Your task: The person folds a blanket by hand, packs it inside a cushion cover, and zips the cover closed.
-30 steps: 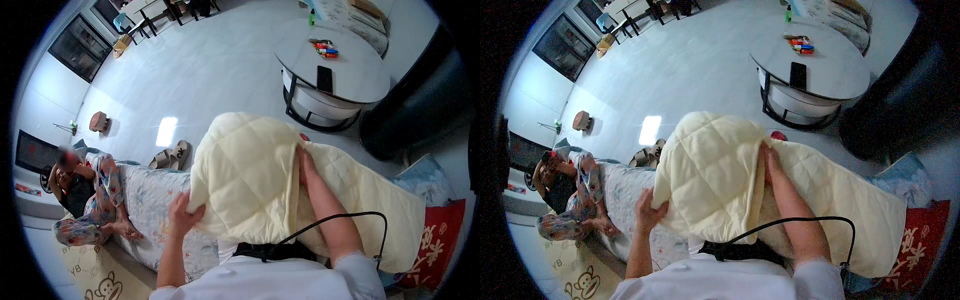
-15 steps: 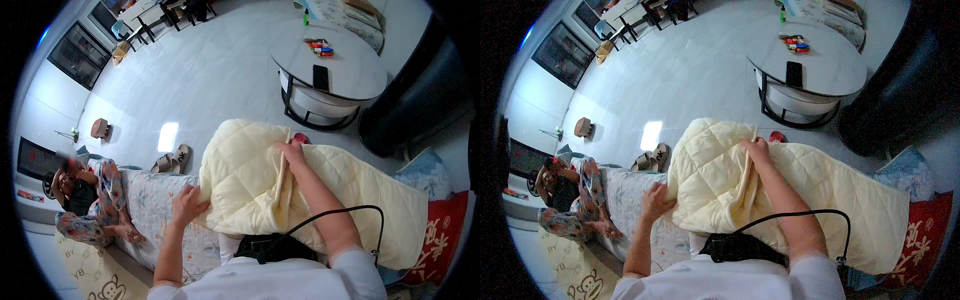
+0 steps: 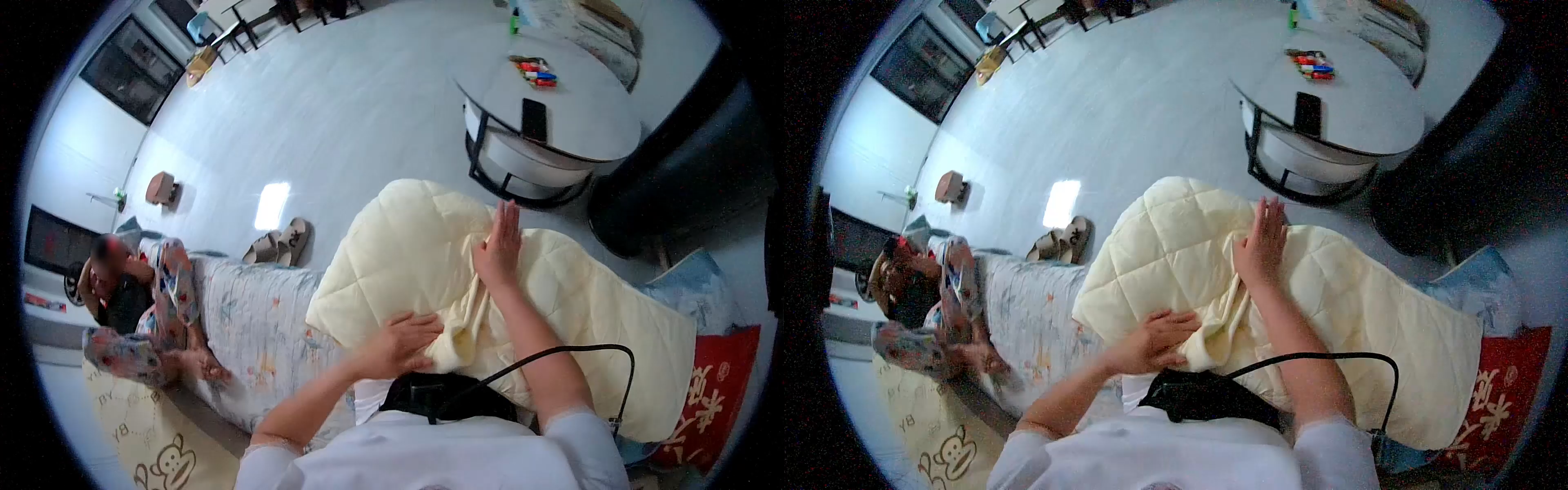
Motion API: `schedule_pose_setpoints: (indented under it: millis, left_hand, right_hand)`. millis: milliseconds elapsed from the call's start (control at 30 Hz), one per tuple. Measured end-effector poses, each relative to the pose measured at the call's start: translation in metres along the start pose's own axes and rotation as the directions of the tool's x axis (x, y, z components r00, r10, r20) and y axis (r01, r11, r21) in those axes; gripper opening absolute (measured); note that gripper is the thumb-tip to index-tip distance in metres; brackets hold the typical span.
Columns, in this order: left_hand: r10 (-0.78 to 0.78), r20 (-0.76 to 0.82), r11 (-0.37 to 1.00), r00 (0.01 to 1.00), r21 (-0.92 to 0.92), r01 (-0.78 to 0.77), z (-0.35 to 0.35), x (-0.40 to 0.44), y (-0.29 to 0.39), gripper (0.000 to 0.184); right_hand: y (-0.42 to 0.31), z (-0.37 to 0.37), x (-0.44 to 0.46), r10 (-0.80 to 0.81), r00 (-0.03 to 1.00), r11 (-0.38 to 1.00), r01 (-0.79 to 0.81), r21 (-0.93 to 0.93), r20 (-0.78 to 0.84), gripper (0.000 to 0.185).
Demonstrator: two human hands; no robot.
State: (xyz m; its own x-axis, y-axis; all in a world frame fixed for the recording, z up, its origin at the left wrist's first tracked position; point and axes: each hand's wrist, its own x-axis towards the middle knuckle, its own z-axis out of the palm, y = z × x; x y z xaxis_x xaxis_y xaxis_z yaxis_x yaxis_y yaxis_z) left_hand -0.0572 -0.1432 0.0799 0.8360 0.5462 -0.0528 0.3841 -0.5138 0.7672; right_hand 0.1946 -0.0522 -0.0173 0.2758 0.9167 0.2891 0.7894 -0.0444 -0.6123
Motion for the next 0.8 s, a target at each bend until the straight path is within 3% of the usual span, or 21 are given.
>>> schedule_pose_setpoints:
  millis: [33, 67, 100, 133, 167, 200, 233, 267, 300, 367, 400, 433, 500, 567, 600, 667, 700, 733, 767, 800]
  left_hand:
    - [-0.009, -0.001, 0.981, 1.000, -0.195, 0.008, -0.009, -0.007, -0.003, 0.043]
    - [-0.151, -0.059, 0.903, 0.987, -0.415, 0.113, -0.019, -0.020, -0.017, 0.037]
    - [-0.430, -0.278, 0.756, 0.859, -0.632, 0.174, -0.025, -0.026, -0.010, 0.032]
    - [-0.360, -0.549, 0.926, 0.754, -0.310, 0.216, -0.040, -0.035, -0.028, 0.029]
    - [-0.431, -0.671, 0.902, 0.603, -0.294, 0.317, -0.053, -0.046, -0.045, 0.029]
    - [-0.525, -0.716, 0.836, 0.460, -0.332, 0.438, -0.063, -0.054, -0.070, 0.027]
    - [-0.595, -0.711, 0.804, 0.375, -0.521, 0.287, -0.053, -0.075, -0.135, 0.030]
    - [-0.680, -0.636, 0.732, 0.365, -0.557, 0.392, -0.058, -0.082, -0.139, 0.037]
    - [-0.689, -0.634, 0.723, 0.352, -0.565, 0.397, -0.060, -0.084, -0.140, 0.037]
    - [-0.851, -0.224, 0.445, 0.475, -0.787, 0.427, -0.063, -0.085, -0.141, 0.040]
    - [-0.877, -0.078, 0.270, 0.475, -0.896, 0.352, -0.069, -0.077, -0.119, 0.040]
    - [-0.875, -0.072, 0.267, 0.479, -0.896, 0.354, -0.069, -0.077, -0.117, 0.040]
    - [-0.833, -0.312, 0.522, 0.458, -0.720, 0.458, -0.066, -0.075, -0.116, 0.039]
    - [-0.786, -0.471, 0.618, 0.400, -0.599, 0.509, -0.077, -0.080, -0.096, 0.028]
    - [-0.723, -0.562, 0.687, 0.401, -0.643, 0.338, -0.074, -0.095, -0.105, 0.025]
    - [-0.706, -0.623, 0.703, 0.338, -0.553, 0.448, -0.086, -0.125, -0.095, 0.025]
    - [-0.747, -0.600, 0.659, 0.286, -0.610, 0.440, -0.092, -0.122, -0.068, 0.026]
    - [-0.725, -0.607, 0.665, 0.324, -0.495, 0.559, -0.089, -0.144, -0.082, 0.027]
    - [-0.720, -0.603, 0.674, 0.344, -0.488, 0.555, -0.083, -0.162, -0.098, 0.027]
    - [-0.821, -0.426, 0.534, 0.380, -0.337, 0.776, -0.076, -0.178, -0.115, 0.029]
  right_hand:
    - [-0.017, -0.016, -0.002, -0.226, 0.974, 0.964, 0.221, -0.150, -0.017, 0.070]
    - [-0.022, -0.019, -0.010, -0.314, 0.942, 0.942, 0.325, -0.085, 0.119, 0.068]
    - [-0.023, -0.017, -0.018, -0.326, 0.937, 0.939, 0.337, -0.069, 0.126, 0.068]
    - [-0.022, -0.015, -0.028, -0.277, 0.860, 0.943, 0.328, -0.048, 0.429, 0.066]
    - [-0.021, -0.014, -0.038, -0.206, 0.692, 0.948, 0.318, -0.036, 0.691, 0.064]
    - [-0.019, -0.010, -0.049, -0.238, 0.753, 0.936, 0.346, -0.063, 0.614, 0.061]
    - [-0.017, -0.009, -0.051, -0.243, 0.741, 0.935, 0.351, -0.053, 0.626, 0.061]
    - [-0.016, -0.010, -0.050, -0.227, 0.758, 0.959, 0.283, 0.005, 0.611, 0.061]
    - [-0.018, -0.011, -0.049, -0.207, 0.777, 0.975, 0.212, 0.062, 0.595, 0.061]
    - [-0.025, -0.014, -0.054, -0.210, 0.778, 0.976, 0.202, 0.080, 0.593, 0.065]
    - [-0.032, -0.016, -0.060, -0.223, 0.778, 0.975, 0.186, 0.124, 0.588, 0.067]
    - [-0.039, -0.020, -0.065, -0.232, 0.780, 0.972, 0.167, 0.164, 0.581, 0.068]
    - [-0.055, -0.032, -0.072, -0.236, 0.777, 0.972, 0.177, 0.157, 0.583, 0.070]
    - [-0.071, -0.043, -0.073, -0.235, 0.773, 0.972, 0.183, 0.148, 0.589, 0.071]
    - [-0.080, -0.047, -0.072, -0.322, 0.764, 0.947, 0.272, 0.173, 0.559, 0.072]
    - [-0.097, -0.047, -0.071, -0.429, 0.708, 0.897, 0.410, 0.167, 0.561, 0.073]
    - [-0.106, -0.045, -0.073, -0.448, 0.667, 0.876, 0.459, 0.144, 0.596, 0.072]
    - [-0.112, -0.036, -0.078, -0.420, 0.616, 0.865, 0.494, 0.089, 0.667, 0.072]
    - [-0.109, -0.025, -0.084, -0.407, 0.630, 0.871, 0.485, 0.074, 0.662, 0.072]
    - [-0.103, -0.013, -0.092, -0.449, 0.615, 0.859, 0.498, 0.123, 0.649, 0.072]
